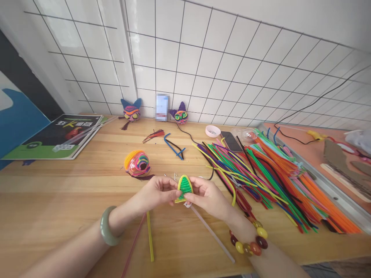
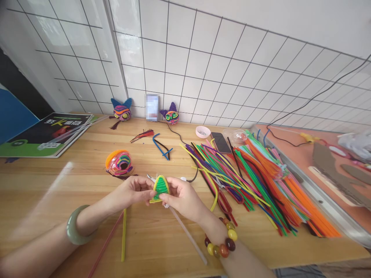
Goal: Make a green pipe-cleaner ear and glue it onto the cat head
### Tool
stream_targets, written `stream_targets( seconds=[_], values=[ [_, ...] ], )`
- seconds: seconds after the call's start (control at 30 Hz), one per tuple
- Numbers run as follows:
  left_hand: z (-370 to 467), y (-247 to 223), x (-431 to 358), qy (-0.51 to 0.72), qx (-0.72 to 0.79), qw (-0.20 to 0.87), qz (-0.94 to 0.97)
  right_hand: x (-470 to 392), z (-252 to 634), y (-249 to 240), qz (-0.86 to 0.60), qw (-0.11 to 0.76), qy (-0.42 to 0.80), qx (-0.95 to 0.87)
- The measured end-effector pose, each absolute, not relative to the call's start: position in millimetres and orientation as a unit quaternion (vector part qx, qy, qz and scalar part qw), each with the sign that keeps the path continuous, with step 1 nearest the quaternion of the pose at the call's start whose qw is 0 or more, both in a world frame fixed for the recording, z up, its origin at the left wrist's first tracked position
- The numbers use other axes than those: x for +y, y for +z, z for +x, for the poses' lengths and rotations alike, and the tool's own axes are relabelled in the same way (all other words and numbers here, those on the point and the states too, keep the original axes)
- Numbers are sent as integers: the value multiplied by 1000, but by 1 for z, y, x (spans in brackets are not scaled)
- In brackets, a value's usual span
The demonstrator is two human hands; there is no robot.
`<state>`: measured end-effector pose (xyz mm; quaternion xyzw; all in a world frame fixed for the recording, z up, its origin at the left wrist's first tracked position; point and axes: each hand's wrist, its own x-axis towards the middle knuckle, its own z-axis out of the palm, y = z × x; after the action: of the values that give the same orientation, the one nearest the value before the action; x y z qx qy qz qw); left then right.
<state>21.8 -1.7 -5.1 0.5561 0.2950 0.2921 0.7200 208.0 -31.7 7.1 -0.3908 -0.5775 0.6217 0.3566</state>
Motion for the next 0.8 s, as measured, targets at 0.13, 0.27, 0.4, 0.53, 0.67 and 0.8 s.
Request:
stream_targets(
  seconds=[0.13,0.27,0.4,0.53,0.67,0.8],
  values=[
    [23,-6,-4,285,300,723,553,-34,208,8,-407,347,612,-582],
    [25,0,-8,288,316,720,547,-34,208,5,-412,355,612,-574],
    [27,3,-10,311,314,723,532,-33,208,3,-400,403,607,-556],
    [26,5,-10,361,323,749,453,-31,210,4,-391,433,599,-548],
    [26,11,-12,394,342,759,390,-32,209,5,-403,418,593,-558],
    [27,13,-12,402,355,752,384,-35,206,4,-442,426,540,-575]
  ],
)
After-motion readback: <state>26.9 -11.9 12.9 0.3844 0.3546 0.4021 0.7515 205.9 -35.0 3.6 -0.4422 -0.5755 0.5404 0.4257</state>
